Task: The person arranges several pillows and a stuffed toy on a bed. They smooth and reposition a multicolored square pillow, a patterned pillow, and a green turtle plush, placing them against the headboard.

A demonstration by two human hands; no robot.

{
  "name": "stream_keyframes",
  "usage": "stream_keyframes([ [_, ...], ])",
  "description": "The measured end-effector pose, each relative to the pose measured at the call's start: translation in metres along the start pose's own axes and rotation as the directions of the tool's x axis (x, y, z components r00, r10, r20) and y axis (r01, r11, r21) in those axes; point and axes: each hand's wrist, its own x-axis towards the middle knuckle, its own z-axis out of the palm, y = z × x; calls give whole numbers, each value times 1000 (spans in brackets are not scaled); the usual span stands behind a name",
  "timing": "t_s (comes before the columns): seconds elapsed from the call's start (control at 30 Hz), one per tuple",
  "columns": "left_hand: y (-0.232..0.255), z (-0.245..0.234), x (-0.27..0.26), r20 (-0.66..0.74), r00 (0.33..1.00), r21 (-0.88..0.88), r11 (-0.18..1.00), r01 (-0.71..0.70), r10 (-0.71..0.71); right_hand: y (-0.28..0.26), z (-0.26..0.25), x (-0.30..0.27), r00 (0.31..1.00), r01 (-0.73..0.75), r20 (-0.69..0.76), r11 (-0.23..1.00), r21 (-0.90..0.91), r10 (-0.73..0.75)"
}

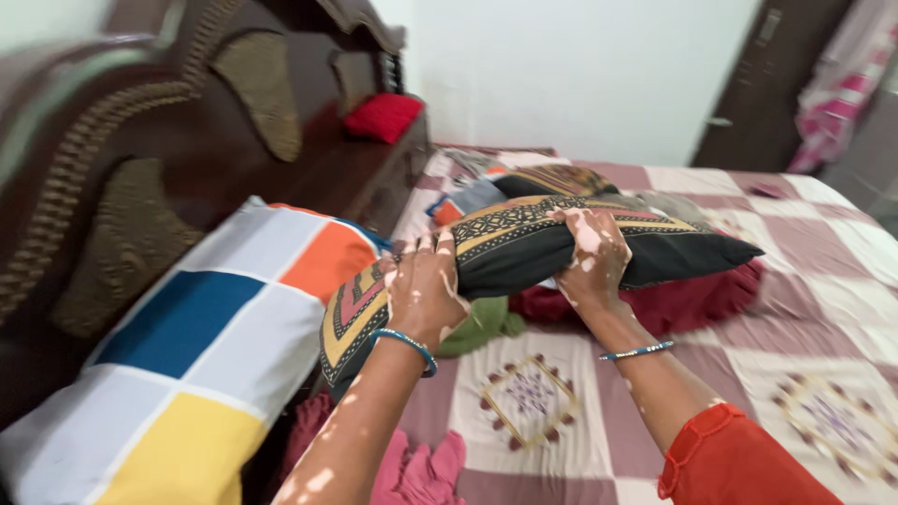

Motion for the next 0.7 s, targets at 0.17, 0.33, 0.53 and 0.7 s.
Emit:
stream_keyframes([
  [0.17, -44, -33, -2, -277, 961, 180, 983, 46, 6, -41, 62, 41, 992, 107, -80, 984, 142, -96],
  [0.33, -108, -58, -20, -538, 830, 423, 899, 116, 146, -108, 134, 62, 981, 170, -133, 963, 211, -144],
  [0.53, -176, -77, -50, -619, 763, 530, 816, 230, 187, -189, 200, 63, 972, 232, -117, 909, 346, -203],
  [0.7, -220, -59, -72, -652, 736, 555, 775, 302, 181, -239, 255, 49, 965, 258, -136, 905, 339, -225],
])
